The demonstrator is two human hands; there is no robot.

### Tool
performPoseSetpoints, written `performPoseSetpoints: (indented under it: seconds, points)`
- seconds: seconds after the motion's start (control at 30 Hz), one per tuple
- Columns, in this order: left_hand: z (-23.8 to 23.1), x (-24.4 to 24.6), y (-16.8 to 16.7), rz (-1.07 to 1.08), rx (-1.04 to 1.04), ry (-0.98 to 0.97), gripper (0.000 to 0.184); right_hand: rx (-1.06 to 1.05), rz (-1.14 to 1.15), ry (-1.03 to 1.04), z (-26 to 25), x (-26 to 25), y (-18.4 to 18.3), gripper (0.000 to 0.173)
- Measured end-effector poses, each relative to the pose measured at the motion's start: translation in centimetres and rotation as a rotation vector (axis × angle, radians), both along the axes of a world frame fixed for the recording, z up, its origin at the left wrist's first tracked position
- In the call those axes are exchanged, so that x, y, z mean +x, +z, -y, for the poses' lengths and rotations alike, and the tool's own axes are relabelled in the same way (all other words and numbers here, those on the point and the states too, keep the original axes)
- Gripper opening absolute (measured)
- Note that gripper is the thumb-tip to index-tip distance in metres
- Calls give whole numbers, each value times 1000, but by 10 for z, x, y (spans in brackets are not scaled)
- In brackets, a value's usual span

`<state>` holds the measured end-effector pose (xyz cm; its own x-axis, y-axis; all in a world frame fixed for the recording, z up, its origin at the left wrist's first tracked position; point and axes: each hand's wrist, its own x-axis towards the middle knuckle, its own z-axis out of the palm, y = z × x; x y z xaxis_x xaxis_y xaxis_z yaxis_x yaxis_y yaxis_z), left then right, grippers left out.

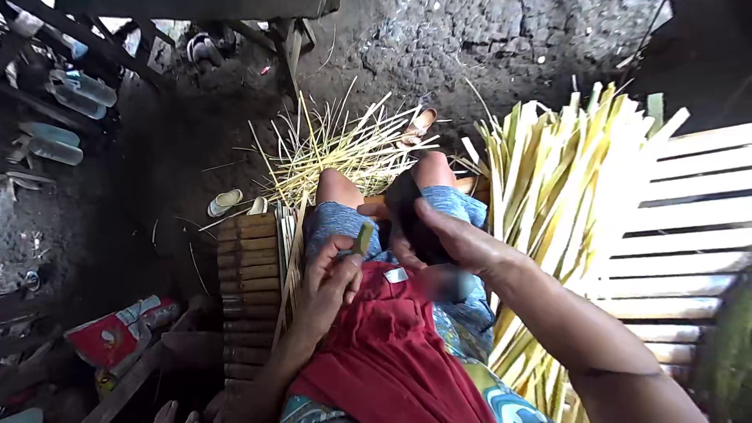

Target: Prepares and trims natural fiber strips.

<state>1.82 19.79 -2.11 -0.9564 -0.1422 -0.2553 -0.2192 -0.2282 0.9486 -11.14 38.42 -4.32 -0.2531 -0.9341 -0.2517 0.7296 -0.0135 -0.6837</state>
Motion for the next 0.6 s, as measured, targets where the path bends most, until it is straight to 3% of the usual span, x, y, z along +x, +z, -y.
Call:
performPoseSetpoints:
  seconds: [0.07,0.17,0.6]
  points:
    - [-4,4,3,-89,31,0,12,-70,87,83,1,0,15,92]
    - [-9,6,5,-121,71,49,16,-4,131,220,1,-1,32,77]
    - [-11,7,2,-164,71,73,12,203,101,431,6,-25,57,69]
